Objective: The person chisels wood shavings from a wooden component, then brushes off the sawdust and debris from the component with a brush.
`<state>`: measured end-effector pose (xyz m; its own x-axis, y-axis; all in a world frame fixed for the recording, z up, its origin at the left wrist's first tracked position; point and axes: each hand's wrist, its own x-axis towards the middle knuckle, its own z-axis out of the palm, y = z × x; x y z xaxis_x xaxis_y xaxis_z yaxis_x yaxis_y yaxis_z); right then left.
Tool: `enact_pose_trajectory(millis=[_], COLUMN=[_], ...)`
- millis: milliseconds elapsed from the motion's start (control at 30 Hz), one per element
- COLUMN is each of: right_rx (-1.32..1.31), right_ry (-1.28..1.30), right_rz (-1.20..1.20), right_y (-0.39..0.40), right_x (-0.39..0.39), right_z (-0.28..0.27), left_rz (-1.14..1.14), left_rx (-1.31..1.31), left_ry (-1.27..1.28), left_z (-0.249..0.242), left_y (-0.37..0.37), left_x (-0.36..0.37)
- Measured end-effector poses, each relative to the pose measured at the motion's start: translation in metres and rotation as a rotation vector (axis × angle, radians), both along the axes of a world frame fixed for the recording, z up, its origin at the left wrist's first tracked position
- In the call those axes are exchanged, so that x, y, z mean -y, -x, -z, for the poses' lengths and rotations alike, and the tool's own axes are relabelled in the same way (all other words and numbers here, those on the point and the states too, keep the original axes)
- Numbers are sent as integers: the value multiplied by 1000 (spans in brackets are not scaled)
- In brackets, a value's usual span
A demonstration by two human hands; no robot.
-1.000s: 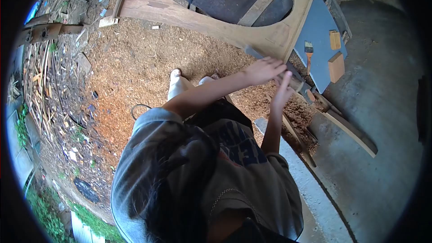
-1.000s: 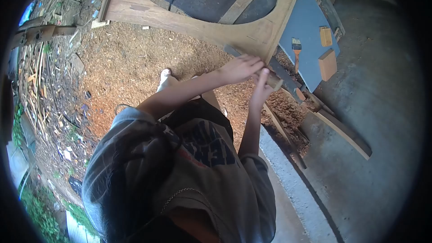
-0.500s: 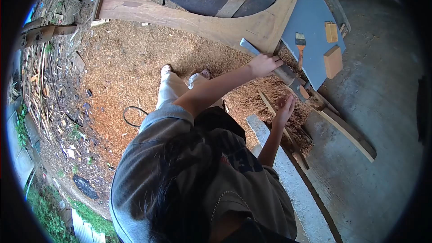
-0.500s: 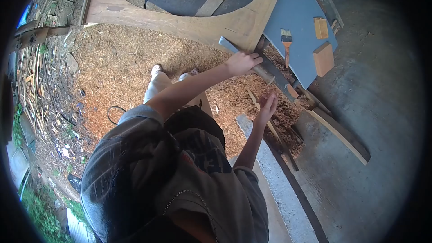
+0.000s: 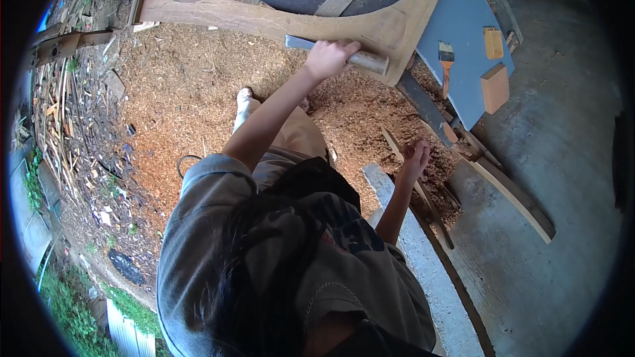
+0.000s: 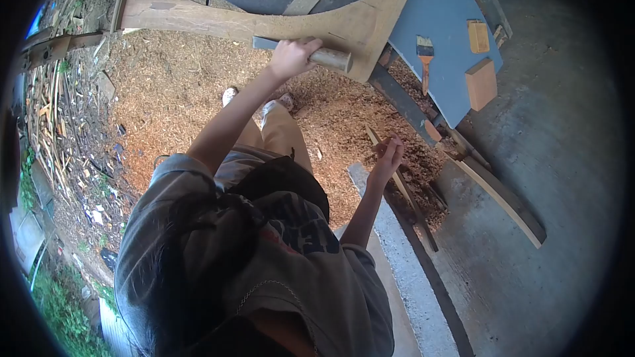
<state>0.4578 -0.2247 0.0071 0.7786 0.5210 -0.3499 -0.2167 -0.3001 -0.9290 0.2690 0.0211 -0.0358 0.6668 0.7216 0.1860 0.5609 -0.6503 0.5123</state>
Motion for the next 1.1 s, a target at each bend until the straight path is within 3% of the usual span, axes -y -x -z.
enact_pose_trajectory(millis=[233, 333, 400, 433, 500, 567, 633, 700, 767, 800, 900, 967, 1033, 1100], right_rx=[-21, 1, 19, 15, 6, 11, 15, 46, 46, 131, 211, 219, 318, 605], right_ry=[12, -9, -33, -39, -92, -71, -46, -67, -127, -124, -136, -64, -93, 88], right_rz=[-52, -76, -60, -58, -76, -88, -99, -173, -185, -299, -521, -606, -692, -774], right_y=[12, 11, 10, 9, 8, 11, 20, 26, 27, 29, 38, 47, 60, 58], right_x=[-12, -18, -18, -16, -12, -15, -26, -48, -74, -90, -148, -203, -268, -342], right_z=[7, -2, 0, 4, 8, 9, 3, -2, -5, -11, -20, -22, -13, 23], left_rz=[360, 308, 207, 136, -8, -6, 149, 182, 44, -44, -326, -485, -605, -693], left_rx=[10, 0, -146, 14, 15, 5, -114, -11, -118, 17, 45, 49, -56, -83], left_ry=[-92, -32, 23, -31, -70, -42, 50, -87, -45, -158, -146, -135, -135, -58], left_z=[-10, 2, 2, 9, 5, -2, -21, -4, 7, 14, 15, -15, -10, -15], left_y=[-65, -45, -11, 6, 35, 38, 25, 27, 59, 84, 184, 239, 292, 323], left_x=[48, 37, 18, 4, -14, -16, -9, -12, -25, -35, -55, -52, -39, -17])
